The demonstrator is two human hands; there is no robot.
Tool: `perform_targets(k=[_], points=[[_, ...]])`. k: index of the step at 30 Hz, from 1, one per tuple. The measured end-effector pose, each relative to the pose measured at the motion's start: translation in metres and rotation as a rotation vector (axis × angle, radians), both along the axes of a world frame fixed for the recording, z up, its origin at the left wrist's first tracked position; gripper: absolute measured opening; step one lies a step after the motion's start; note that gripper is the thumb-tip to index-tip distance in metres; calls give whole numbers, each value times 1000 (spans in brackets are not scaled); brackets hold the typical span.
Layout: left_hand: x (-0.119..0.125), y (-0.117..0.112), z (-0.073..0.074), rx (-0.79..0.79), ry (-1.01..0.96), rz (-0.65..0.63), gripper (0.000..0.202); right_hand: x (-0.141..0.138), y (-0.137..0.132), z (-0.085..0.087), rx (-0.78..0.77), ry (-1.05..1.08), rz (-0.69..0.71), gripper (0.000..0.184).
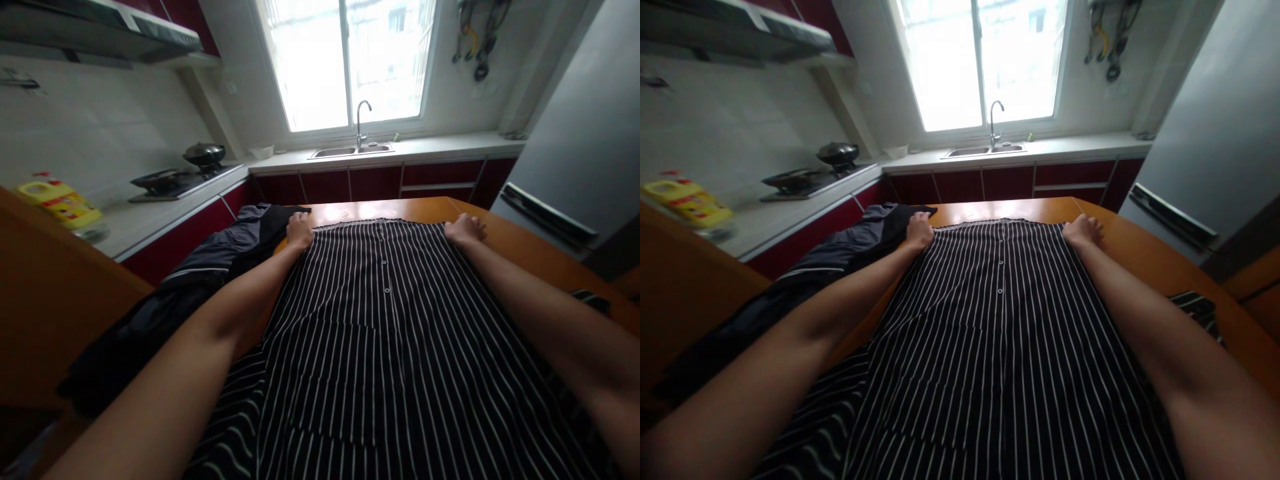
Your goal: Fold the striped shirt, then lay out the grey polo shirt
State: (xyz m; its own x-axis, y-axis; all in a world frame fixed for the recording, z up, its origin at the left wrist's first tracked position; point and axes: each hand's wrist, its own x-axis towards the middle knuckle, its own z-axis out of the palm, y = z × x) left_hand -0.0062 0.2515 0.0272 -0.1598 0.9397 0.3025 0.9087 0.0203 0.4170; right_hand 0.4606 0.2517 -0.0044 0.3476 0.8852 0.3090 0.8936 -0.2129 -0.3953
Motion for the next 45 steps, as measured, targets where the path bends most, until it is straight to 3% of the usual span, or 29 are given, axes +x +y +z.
perform_targets(k=[2,4,6,10,14,17,20,22,24,27,31,34,37,39,43,45], points=[[24,-8,-8,-12,125,-213,51,-29,-13,3,37,-48,66,53],[46,-17,-19,-88,214,-368,53,-66,-28,4,30,-93,336,53],[59,-25,-28,-193,266,-424,59,-102,-42,2,15,-113,517,56],[50,-29,-34,-281,320,-401,66,-149,-60,-6,-86,-172,748,62],[12,-18,-28,-284,313,-279,65,-151,-63,-8,-195,-233,938,63],[-15,-10,-21,-297,300,-219,64,-145,-62,-7,-195,-241,936,65],[-23,-15,-14,-281,291,-203,62,-145,-63,-6,-190,-252,924,64],[-19,-30,-13,-229,317,-249,59,-147,-64,-6,-192,-256,914,64],[-10,-55,-17,-180,365,-381,60,-148,-64,-6,-185,-256,913,63],[-5,-95,-27,-211,394,-527,66,-148,-63,-8,-175,-254,913,63],[-30,-118,-30,-333,348,-383,71,-147,-61,-9,-185,-248,898,64],[-56,-116,-20,-379,318,-246,67,-148,-62,-9,-180,-249,895,64],[-60,-119,-10,-377,318,-192,64,-148,-63,-8,-172,-249,891,62],[-48,-131,-8,-313,335,-280,64,-148,-63,-9,-175,-249,888,62],[-21,-168,-16,-286,381,-662,66,-147,-60,-13,-169,-258,885,62],[-19,-180,-21,-321,404,-699,66,-147,-58,-16,-164,-261,885,63]])
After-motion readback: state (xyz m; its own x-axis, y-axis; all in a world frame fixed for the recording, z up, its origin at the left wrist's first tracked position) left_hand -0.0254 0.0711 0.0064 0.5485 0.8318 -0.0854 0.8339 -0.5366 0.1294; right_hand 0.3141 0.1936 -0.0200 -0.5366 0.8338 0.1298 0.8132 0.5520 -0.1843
